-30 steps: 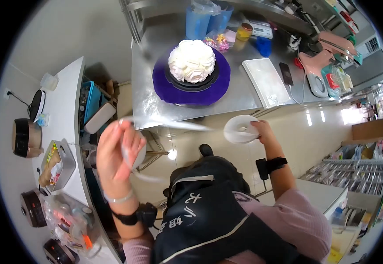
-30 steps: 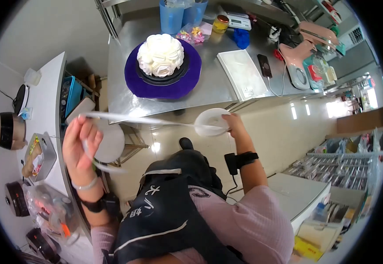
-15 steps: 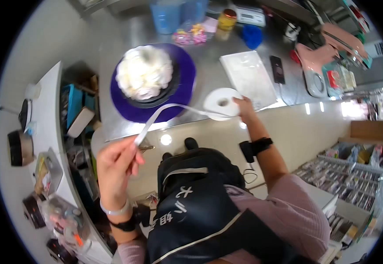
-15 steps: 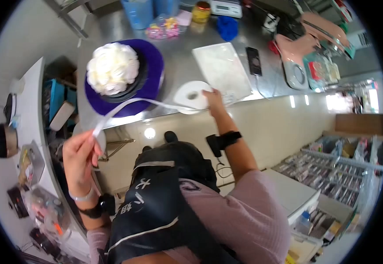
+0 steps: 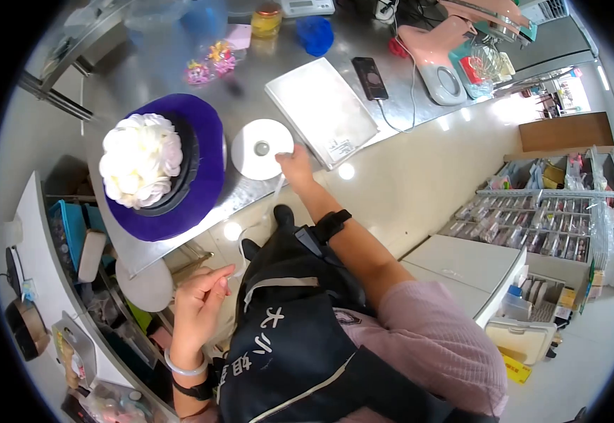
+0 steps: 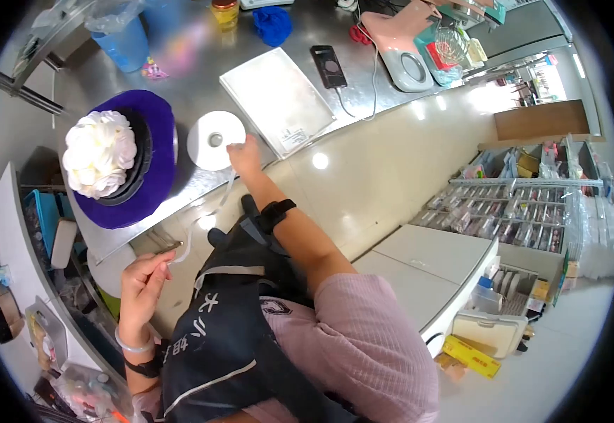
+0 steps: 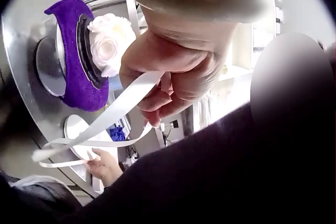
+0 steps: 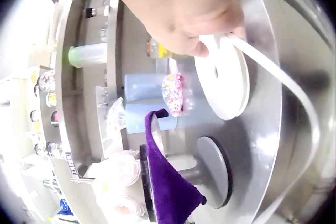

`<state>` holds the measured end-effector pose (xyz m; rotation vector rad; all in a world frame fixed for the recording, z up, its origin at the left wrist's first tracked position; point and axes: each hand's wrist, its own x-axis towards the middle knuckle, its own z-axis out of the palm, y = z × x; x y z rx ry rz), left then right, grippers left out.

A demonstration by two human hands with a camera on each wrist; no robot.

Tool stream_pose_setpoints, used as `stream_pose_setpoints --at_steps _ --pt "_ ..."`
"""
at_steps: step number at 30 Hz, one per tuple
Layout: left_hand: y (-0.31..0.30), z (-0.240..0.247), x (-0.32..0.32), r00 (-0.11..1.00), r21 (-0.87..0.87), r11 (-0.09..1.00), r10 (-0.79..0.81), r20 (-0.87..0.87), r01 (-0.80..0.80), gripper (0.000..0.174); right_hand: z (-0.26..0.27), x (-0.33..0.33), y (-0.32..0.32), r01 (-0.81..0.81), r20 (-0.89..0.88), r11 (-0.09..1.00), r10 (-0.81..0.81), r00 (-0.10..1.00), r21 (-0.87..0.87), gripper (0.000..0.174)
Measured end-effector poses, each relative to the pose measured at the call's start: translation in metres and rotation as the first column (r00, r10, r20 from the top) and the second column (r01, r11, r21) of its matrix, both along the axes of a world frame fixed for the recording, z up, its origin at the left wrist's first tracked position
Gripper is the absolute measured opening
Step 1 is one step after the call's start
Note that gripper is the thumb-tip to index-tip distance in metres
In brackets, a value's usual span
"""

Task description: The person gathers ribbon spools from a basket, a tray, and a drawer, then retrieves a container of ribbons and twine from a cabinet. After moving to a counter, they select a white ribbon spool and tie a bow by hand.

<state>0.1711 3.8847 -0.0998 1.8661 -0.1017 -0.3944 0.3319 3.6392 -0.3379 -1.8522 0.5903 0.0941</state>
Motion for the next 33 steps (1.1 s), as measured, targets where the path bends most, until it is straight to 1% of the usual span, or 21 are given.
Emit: stream_pose_setpoints --at_steps 1,2,4,5,7,12,14,15,16,18,19,20,22,24,25,26,27,28,30,32,33 --pt "-0.006 -0.002 0.004 0.998 -0.001 1.0 -0.025 0.055 0.026 0.018 0.019 -0.004 -0.008 -0.134 -0.023 0.983 0.133 0.991 -0.124 0.055" --pt "-0.012 -0.003 0.008 0.998 -0.002 1.0 -0.03 0.053 0.03 0.018 0.036 -0.009 -0.016 -0.13 -0.024 0.984 0.128 0.991 -0.124 0.055" --pt "-0.023 -0.004 0.016 0.993 0.068 0.997 -0.041 0.11 0.034 0.019 0.057 -0.016 -0.041 -0.143 0.157 0.969 0.177 0.972 -0.203 0.047" --pt "-0.03 -0.007 0.02 0.993 0.069 0.997 -0.043 0.108 0.035 0.019 0.056 -0.014 -0.06 -0.093 0.237 0.975 0.141 0.961 -0.201 0.038" --pt "-0.045 -0.013 0.03 0.999 0.039 0.998 0.046 0.006 -0.046 0.023 0.05 0.0 -0.116 -0.076 0.339 0.955 0.175 0.924 -0.285 0.031" --pt "-0.109 -0.032 0.076 0.976 -0.038 0.99 0.129 -0.178 -0.138 0.026 0.053 0.056 -0.24 -0.042 0.285 0.906 0.176 0.942 -0.421 0.025" --pt "-0.144 -0.036 0.099 0.964 -0.087 0.977 0.174 -0.202 -0.195 0.028 0.061 0.073 -0.262 -0.06 0.228 0.887 0.182 0.956 -0.458 0.024" --pt "-0.165 -0.033 0.113 0.954 -0.143 0.964 0.185 -0.236 -0.222 0.028 0.073 0.08 -0.265 -0.197 0.208 0.922 0.276 0.939 -0.333 0.024" --pt "-0.185 -0.03 0.128 0.949 -0.126 0.967 0.186 -0.253 -0.223 0.028 0.09 0.084 -0.263 -0.326 0.201 0.925 0.363 0.91 -0.194 0.025" --pt "-0.221 -0.027 0.155 0.96 -0.151 0.971 0.149 -0.237 -0.188 0.019 0.117 0.087 -0.243 -0.618 0.353 0.785 0.567 0.744 0.04 0.025" --pt "-0.237 -0.024 0.165 0.949 -0.175 0.959 0.173 -0.262 -0.223 0.012 0.129 0.086 -0.229 -0.712 0.48 0.699 0.601 0.64 0.074 0.026" --pt "-0.249 -0.019 0.173 0.946 -0.165 0.96 0.179 -0.269 -0.228 0.012 0.14 0.086 -0.215 -0.797 0.602 0.598 0.605 0.521 0.088 0.027" --pt "-0.267 -0.008 0.187 0.955 -0.202 0.946 0.211 -0.209 -0.253 0.012 0.159 0.089 -0.198 -0.873 0.613 0.385 0.624 0.484 0.299 0.027" --pt "-0.269 -0.005 0.193 0.943 -0.174 0.94 0.257 -0.21 -0.295 0.014 0.181 0.105 -0.198 -0.939 0.346 0.255 0.88 0.325 0.232 0.025" --pt "-0.267 -0.005 0.195 0.922 -0.187 0.911 0.329 -0.204 -0.366 0.018 0.18 0.106 -0.194 -0.933 0.489 0.355 0.804 0.339 0.063 0.031" --pt "-0.269 -0.003 0.197 0.896 -0.202 0.878 0.398 -0.198 -0.435 0.021 0.18 0.11 -0.196 -0.935 0.495 0.346 0.802 0.335 0.074 0.031" --pt "-0.276 -0.001 0.196 0.852 -0.208 0.83 0.476 -0.219 -0.518 0.015 0.183 0.115 -0.197 -0.936 0.517 0.34 0.787 0.337 0.093 0.032" --pt "-0.275 -0.001 0.196 0.848 -0.2 0.828 0.482 -0.22 -0.523 0.015 0.185 0.12 -0.199 -0.936 0.537 0.335 0.772 0.34 0.111 0.032" --pt "-0.264 -0.005 0.193 0.866 -0.153 0.875 0.402 -0.298 -0.459 0.013 0.184 0.127 -0.2 -0.926 0.596 0.368 0.726 0.342 0.082 0.031" --pt "-0.256 -0.007 0.185 0.876 -0.186 0.882 0.364 -0.316 -0.434 0.017 0.188 0.134 -0.203 -0.877 0.581 0.251 0.669 0.464 0.411 0.03" --pt "-0.255 -0.009 0.182 0.887 -0.223 0.887 0.322 -0.332 -0.405 0.022 0.184 0.135 -0.201 -0.852 0.581 0.243 0.643 0.5 0.464 0.031"
